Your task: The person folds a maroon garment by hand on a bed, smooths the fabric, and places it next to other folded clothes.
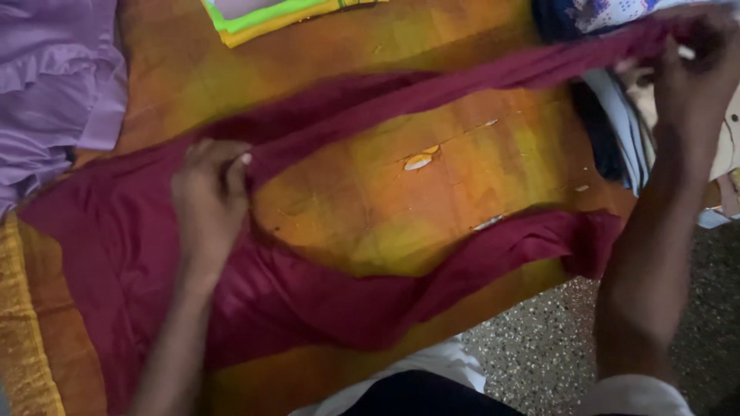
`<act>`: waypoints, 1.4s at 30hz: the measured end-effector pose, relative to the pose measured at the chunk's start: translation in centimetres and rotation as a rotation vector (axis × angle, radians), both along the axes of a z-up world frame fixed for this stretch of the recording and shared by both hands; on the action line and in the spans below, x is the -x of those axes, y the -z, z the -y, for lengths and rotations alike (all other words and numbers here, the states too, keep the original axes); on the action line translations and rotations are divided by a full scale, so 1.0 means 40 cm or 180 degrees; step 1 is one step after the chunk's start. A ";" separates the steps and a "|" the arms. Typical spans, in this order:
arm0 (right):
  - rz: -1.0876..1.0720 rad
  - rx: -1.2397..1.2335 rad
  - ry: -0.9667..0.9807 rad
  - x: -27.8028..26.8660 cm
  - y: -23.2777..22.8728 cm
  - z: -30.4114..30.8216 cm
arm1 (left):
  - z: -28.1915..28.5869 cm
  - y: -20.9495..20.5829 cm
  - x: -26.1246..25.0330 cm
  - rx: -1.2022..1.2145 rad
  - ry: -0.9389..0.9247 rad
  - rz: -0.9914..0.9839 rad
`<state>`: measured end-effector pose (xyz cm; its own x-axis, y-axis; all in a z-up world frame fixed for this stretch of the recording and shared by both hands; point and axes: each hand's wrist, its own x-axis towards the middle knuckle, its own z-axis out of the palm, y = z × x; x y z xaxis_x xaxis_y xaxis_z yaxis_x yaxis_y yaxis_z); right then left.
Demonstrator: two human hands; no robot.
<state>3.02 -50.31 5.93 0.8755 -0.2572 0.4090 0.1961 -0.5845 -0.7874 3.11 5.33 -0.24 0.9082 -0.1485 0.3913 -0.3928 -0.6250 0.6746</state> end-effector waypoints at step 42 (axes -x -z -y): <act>0.0456 0.2311 -0.2963 -0.017 0.231 -0.711 | -0.098 0.151 -0.200 -0.1055 -0.0101 0.0473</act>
